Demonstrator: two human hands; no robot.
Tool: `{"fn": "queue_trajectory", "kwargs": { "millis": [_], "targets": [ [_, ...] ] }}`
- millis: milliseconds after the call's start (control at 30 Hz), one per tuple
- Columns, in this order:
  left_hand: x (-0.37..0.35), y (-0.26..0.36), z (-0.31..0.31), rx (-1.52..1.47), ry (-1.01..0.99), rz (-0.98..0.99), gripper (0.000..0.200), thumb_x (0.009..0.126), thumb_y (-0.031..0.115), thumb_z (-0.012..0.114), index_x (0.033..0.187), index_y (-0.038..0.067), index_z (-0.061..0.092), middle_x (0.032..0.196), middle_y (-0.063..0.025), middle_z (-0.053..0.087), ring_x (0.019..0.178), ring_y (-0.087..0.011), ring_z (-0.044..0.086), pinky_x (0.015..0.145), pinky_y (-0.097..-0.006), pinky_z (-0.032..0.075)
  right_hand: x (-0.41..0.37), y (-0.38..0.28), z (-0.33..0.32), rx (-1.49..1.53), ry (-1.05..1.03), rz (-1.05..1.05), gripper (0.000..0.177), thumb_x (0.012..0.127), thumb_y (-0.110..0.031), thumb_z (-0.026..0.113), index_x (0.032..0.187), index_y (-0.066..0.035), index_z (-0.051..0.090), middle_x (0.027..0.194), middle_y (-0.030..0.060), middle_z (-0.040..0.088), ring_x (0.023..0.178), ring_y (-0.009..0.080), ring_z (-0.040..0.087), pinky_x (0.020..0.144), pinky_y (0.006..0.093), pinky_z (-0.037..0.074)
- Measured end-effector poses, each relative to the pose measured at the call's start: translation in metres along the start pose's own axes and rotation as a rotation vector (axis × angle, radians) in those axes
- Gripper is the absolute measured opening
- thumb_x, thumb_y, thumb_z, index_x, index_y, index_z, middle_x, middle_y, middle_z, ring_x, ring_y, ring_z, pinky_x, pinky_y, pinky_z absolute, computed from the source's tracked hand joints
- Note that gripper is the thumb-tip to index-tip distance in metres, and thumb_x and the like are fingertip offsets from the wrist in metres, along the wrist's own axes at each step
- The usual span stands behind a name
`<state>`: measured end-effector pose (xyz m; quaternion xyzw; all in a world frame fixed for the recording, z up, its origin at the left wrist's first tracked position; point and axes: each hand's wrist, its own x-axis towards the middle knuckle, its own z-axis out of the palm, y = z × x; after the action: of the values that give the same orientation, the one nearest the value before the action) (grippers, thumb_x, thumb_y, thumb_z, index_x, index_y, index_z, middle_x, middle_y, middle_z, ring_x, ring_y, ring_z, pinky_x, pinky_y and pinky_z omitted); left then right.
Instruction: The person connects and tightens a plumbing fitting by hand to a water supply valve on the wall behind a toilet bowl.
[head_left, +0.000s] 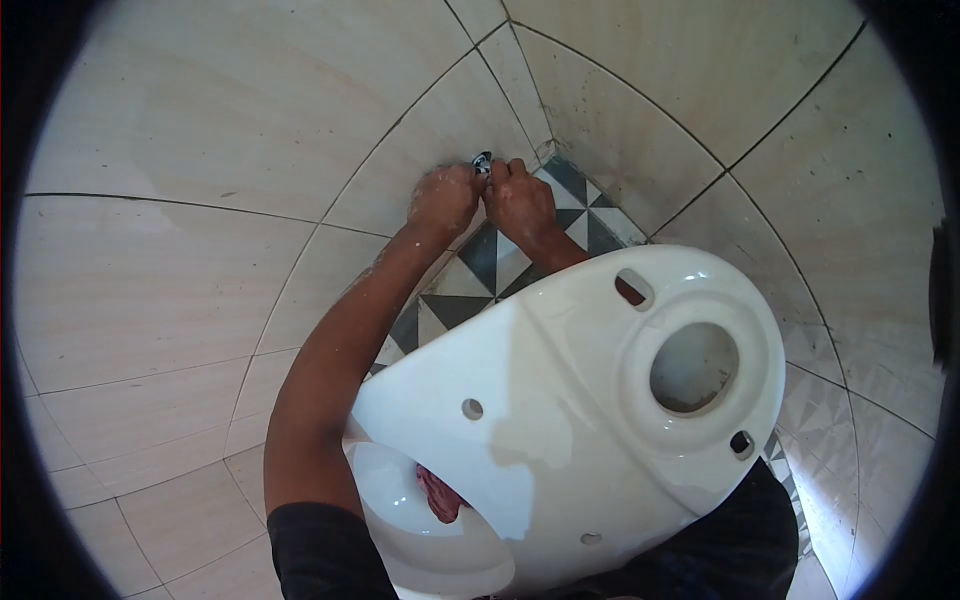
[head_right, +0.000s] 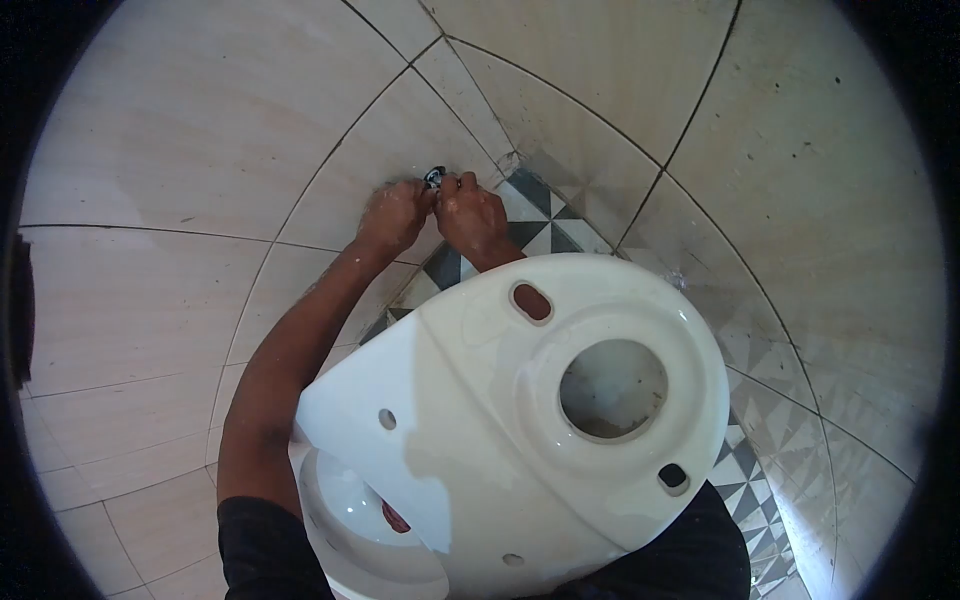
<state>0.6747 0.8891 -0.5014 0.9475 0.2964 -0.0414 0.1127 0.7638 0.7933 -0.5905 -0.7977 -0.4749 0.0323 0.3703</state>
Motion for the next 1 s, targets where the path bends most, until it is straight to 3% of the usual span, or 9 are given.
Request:
{"fn": "queue_trajectory", "kwargs": {
  "millis": [133,233,333,433,500,633,833,933,1000],
  "targets": [
    [0.006,-0.014,0.012,0.056,0.070,0.119,0.034,0.102,0.032,0.053,0.093,0.002,0.067,0.086,-0.0233,0.068,0.086,-0.0453,0.065,0.080,-0.0553,0.050,-0.001,-0.001,0.004,0.047,0.019,0.041,0.026,0.089,-0.024,0.066,0.103,-0.002,0.060,0.097,0.0215,0.064,0.080,0.0384,0.071,0.069,0.0484,0.059],
    [0.006,-0.012,0.009,0.095,-0.004,0.116,0.038,0.101,0.034,0.052,0.097,0.001,0.071,0.099,-0.0266,0.070,0.098,-0.0446,0.066,0.089,-0.0544,0.051,-0.003,0.000,0.009,0.120,0.061,0.056,0.027,0.088,-0.023,0.066,0.103,-0.001,0.060,0.094,0.0228,0.064,0.080,0.0411,0.070,0.069,0.0498,0.058],
    [0.000,0.010,-0.014,-0.011,-0.036,-0.012,0.039,0.101,0.034,0.052,0.095,0.000,0.071,0.098,-0.0272,0.069,0.097,-0.0452,0.066,0.089,-0.0545,0.051,-0.002,-0.002,0.012,0.170,0.125,0.096,0.024,0.085,-0.019,0.068,0.100,-0.002,0.060,0.087,0.0210,0.065,0.073,0.0417,0.068,0.066,0.0515,0.056],
    [0.001,0.015,-0.022,0.109,-0.058,0.126,0.039,0.100,0.034,0.053,0.096,-0.001,0.071,0.099,-0.0283,0.069,0.097,-0.0458,0.066,0.089,-0.0542,0.051,0.000,-0.003,0.011,0.192,0.141,0.135,0.022,0.086,-0.019,0.067,0.098,-0.002,0.061,0.082,0.0214,0.066,0.072,0.0420,0.068,0.066,0.0522,0.054],
    [0.003,0.018,-0.026,0.059,-0.120,-0.025,0.038,0.096,0.034,0.056,0.098,0.000,0.072,0.103,-0.0292,0.068,0.098,-0.0459,0.066,0.090,-0.0530,0.052,0.000,-0.004,0.012,0.256,0.185,0.132,0.020,0.088,-0.021,0.067,0.092,-0.002,0.061,0.075,0.0232,0.065,0.072,0.0424,0.068,0.065,0.0514,0.053],
    [0.003,0.006,-0.019,0.140,-0.096,0.029,0.036,0.094,0.027,0.056,0.083,-0.004,0.072,0.089,-0.0290,0.068,0.086,-0.0460,0.066,0.084,-0.0533,0.052,0.002,-0.010,0.001,0.364,0.104,0.198,0.019,0.089,-0.019,0.065,0.090,0.000,0.061,0.076,0.0265,0.067,0.073,0.0454,0.068,0.069,0.0550,0.053],
    [0.001,-0.020,-0.004,0.153,-0.141,0.091,0.035,0.089,0.025,0.059,0.082,-0.008,0.070,0.090,-0.0315,0.068,0.089,-0.0460,0.067,0.086,-0.0541,0.052,0.011,-0.013,0.005,0.524,0.079,0.364,0.039,0.094,-0.034,0.060,0.085,0.003,0.068,0.079,0.0269,0.069,0.077,0.0477,0.068,0.071,0.0532,0.052],
    [0.002,-0.013,-0.009,0.125,-0.230,0.076,0.035,0.089,0.026,0.059,0.083,-0.007,0.070,0.089,-0.0309,0.068,0.089,-0.0459,0.067,0.086,-0.0541,0.052,0.013,-0.010,0.011,0.678,0.026,0.480,0.046,0.094,-0.040,0.057,0.085,0.004,0.070,0.075,0.0255,0.069,0.076,0.0452,0.069,0.073,0.0507,0.052],
    [0.001,-0.009,-0.009,0.095,-0.118,0.113,0.036,0.092,0.027,0.059,0.083,-0.006,0.070,0.088,-0.0297,0.068,0.088,-0.0459,0.067,0.085,-0.0535,0.052,0.013,-0.016,-0.003,0.796,-0.012,0.536,0.047,0.093,-0.041,0.058,0.088,0.005,0.070,0.074,0.0240,0.069,0.071,0.0395,0.069,0.075,0.0475,0.052]
  ]
}}
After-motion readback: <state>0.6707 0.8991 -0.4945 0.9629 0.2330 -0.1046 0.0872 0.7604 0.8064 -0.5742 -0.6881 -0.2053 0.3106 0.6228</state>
